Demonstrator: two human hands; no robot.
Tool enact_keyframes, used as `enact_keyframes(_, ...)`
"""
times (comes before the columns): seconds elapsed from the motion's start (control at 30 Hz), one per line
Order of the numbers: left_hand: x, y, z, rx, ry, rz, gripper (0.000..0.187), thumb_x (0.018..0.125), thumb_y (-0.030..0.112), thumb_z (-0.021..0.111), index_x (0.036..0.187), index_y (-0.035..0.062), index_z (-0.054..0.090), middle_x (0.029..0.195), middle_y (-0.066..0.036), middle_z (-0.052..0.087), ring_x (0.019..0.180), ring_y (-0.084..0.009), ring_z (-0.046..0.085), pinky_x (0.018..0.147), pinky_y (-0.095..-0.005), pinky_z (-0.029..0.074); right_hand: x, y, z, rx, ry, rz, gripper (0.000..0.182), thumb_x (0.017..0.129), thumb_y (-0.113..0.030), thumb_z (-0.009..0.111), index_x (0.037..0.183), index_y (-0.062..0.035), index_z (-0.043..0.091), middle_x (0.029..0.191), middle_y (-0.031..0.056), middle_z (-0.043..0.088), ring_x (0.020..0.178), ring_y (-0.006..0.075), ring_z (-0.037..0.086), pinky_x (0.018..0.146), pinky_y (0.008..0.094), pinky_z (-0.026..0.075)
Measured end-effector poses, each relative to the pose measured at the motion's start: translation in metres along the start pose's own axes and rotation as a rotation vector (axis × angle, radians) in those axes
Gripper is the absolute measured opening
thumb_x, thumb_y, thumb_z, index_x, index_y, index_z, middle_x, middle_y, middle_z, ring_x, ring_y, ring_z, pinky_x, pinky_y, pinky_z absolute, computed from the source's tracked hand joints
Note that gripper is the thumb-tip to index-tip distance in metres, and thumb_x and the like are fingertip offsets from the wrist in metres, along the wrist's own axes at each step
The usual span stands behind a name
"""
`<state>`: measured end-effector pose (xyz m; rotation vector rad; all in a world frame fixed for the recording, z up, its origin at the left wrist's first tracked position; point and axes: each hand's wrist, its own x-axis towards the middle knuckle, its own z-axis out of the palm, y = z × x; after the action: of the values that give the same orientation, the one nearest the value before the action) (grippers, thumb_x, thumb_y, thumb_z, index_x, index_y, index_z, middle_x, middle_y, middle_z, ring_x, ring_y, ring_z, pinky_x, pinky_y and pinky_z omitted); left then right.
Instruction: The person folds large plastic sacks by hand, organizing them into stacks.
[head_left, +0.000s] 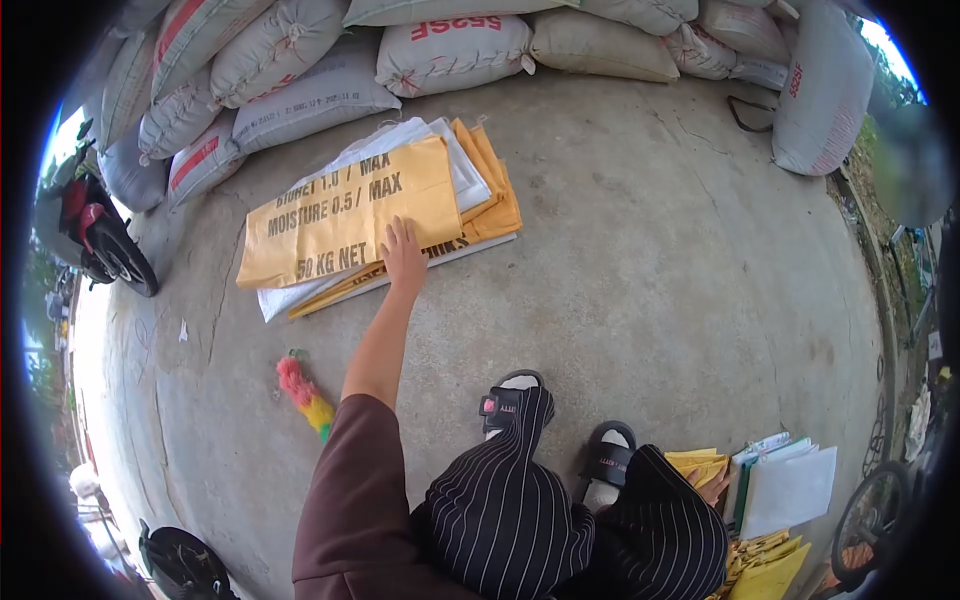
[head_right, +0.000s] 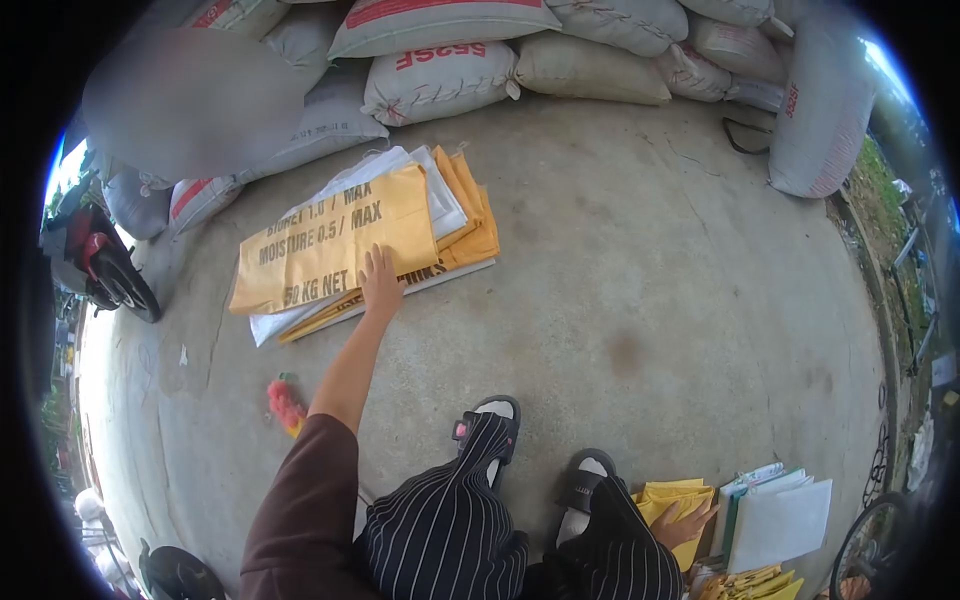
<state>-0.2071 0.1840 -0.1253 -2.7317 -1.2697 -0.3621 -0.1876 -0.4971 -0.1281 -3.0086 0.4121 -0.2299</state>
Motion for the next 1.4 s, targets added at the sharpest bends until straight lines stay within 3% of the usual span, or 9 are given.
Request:
enact_keyframes(0.13,0.009,0.005,0.010,-0.176,0.069,-0.077,0.048,0.083,0.014,0.056,0.130,0.0092,0.045,0.138,-0.009,0.040,0.128,-0.0295,0.035,0.099,-0.0523,0.032,0.009,0.224,0.050,0.133,0.108,-0.241,0.066,0.089,-0.040,0.050,0.142,-0.0103,0.026,0.148,0.0140,0.024,0.131,0.0339,0.032,0.100,0.0570,0.030)
enact_keyframes(0.3,-0.045,0.065,-0.024,-0.572,0.211,0.032,0.047,0.081,0.006,0.053,0.127,0.0139,0.050,0.139,-0.012,0.041,0.132,-0.0303,0.033,0.103,-0.0561,0.023,0.100,0.042,0.094,0.423,0.094,-0.646,0.064,0.090,-0.043,0.049,0.142,-0.0124,0.027,0.147,0.0129,0.025,0.128,0.0340,0.038,0.095,0.0544,0.039)
enact_keyframes(0.47,-0.183,0.199,-0.077,-0.839,-0.134,0.555,0.061,0.078,0.015,0.062,0.135,0.0163,0.040,0.145,-0.010,0.032,0.135,-0.0278,0.027,0.108,-0.0521,0.021,0.062,-0.165,-0.041,1.157,-1.012,0.126,0.062,0.089,-0.032,0.057,0.138,-0.0047,0.030,0.137,0.0190,0.039,0.119,0.0325,0.046,0.089,0.0416,0.046)
enact_keyframes(0.6,-0.249,0.262,-0.046,-0.864,-0.446,1.072,0.062,0.077,0.021,0.063,0.134,0.0151,0.041,0.146,-0.010,0.030,0.135,-0.0281,0.027,0.105,-0.0526,0.026,0.069,-0.198,-0.027,1.738,-1.376,0.252,0.058,0.085,-0.015,0.059,0.135,0.0004,0.033,0.131,0.0196,0.045,0.113,0.0320,0.052,0.087,0.0400,0.047)
enact_keyframes(0.7,-0.308,0.284,0.012,-0.920,0.234,0.900,0.060,0.077,0.027,0.063,0.132,0.0133,0.043,0.146,-0.012,0.028,0.135,-0.0294,0.027,0.106,-0.0534,0.026,0.096,-0.170,0.024,1.279,-1.089,0.108,0.054,0.074,0.003,0.048,0.127,0.0047,0.042,0.114,0.0191,0.055,0.098,0.0318,0.059,0.085,0.0388,0.049)
enact_keyframes(0.77,-0.260,0.211,-0.046,-0.892,-0.522,0.855,0.054,0.081,0.028,0.061,0.130,0.0104,0.045,0.146,-0.015,0.028,0.134,-0.0309,0.027,0.105,-0.0521,0.028,0.104,-0.162,0.027,1.201,-1.058,0.029,0.050,0.075,0.002,0.049,0.125,0.0056,0.044,0.113,0.0190,0.055,0.099,0.0313,0.059,0.084,0.0388,0.048)
enact_keyframes(1.1,-0.151,0.103,-0.073,-1.098,-0.518,-0.223,0.042,0.089,0.033,0.053,0.114,-0.0006,0.059,0.108,-0.019,0.061,0.093,-0.0305,0.058,0.081,-0.0390,0.047,0.129,-0.208,-0.173,0.478,0.066,-0.809,0.027,0.084,-0.004,0.047,0.108,0.0031,0.059,0.090,0.0212,0.062,0.076,0.0394,0.060,0.066,0.0401,0.047)
enact_keyframes(1.27,-0.096,0.164,-0.196,-1.954,-1.186,0.063,0.077,0.090,0.065,0.025,0.129,0.0021,0.048,0.114,-0.012,0.060,0.101,-0.0242,0.057,0.087,-0.0354,0.045,0.064,-0.220,-0.295,0.432,0.435,-0.977,0.028,0.077,-0.009,0.058,0.103,-0.0020,0.065,0.102,0.0169,0.065,0.083,0.0317,0.065,0.069,0.0343,0.051)
enact_keyframes(1.4,-0.069,0.203,-0.292,-2.112,-1.305,-0.217,0.073,0.092,0.059,0.030,0.122,-0.0031,0.051,0.115,-0.016,0.059,0.103,-0.0226,0.058,0.089,-0.0352,0.047,0.018,-0.184,-0.338,0.319,0.314,-1.305,0.031,0.071,-0.011,0.061,0.101,-0.0100,0.067,0.109,0.0105,0.063,0.083,0.0244,0.063,0.064,0.0261,0.050)
